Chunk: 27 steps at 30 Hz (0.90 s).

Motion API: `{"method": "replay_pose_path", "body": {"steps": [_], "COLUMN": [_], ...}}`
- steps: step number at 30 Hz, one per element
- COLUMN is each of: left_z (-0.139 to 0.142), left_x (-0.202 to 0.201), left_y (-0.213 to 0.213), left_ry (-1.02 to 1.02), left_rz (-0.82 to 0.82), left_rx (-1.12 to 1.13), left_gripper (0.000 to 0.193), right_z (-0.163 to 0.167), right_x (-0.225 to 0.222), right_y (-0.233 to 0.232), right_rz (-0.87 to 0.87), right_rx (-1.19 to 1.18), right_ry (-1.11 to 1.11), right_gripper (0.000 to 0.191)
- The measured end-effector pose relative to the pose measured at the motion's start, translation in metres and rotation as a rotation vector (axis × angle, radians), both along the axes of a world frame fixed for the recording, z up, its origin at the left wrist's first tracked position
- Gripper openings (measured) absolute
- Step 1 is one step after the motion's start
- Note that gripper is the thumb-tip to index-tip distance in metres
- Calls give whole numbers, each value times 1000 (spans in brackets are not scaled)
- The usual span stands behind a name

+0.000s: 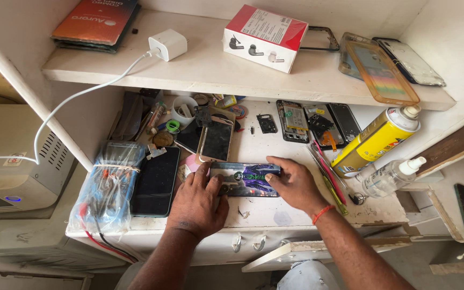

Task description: The person cleans a workbench, then picks up a smartphone and removes its back cover. The person then picks up another phone and removes its back cover as well. The person places the removed back covers on the workbench.

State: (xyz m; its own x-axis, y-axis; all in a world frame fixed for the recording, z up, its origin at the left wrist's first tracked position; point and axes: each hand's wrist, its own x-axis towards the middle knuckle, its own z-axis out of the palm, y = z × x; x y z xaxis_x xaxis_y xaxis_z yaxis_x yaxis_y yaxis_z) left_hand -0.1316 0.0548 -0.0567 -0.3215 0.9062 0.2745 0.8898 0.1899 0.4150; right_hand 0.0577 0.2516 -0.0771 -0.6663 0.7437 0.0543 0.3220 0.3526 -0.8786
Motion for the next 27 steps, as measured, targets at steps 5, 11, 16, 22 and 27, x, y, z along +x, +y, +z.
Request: {"method": "replay_pose_path", "body": {"steps": [5,11,16,22,27], "left_z": [-4,-2,-9,-25,-30], "left_x": [0,0,-1,-3,-3], "left_y": [1,-1,1,1,1], "left_ry": [-3,-45,-135,-16,6], "left_rz": [14,3,15,-28,-49], "left_rx": [97,144,164,234,262], "left_gripper": [57,80,79,34,32], "right_z": [23,30,31,50,62], "right_x": [0,8,18,21,16], "right_y": [5,-14,-33,-52,-61], "right_rz": [95,156,135,138,190], "right_rx": [-109,-190,122,433,596], "right_ry": [-63,27,69,39,40], "right_gripper": [49,33,27,23,32]}}
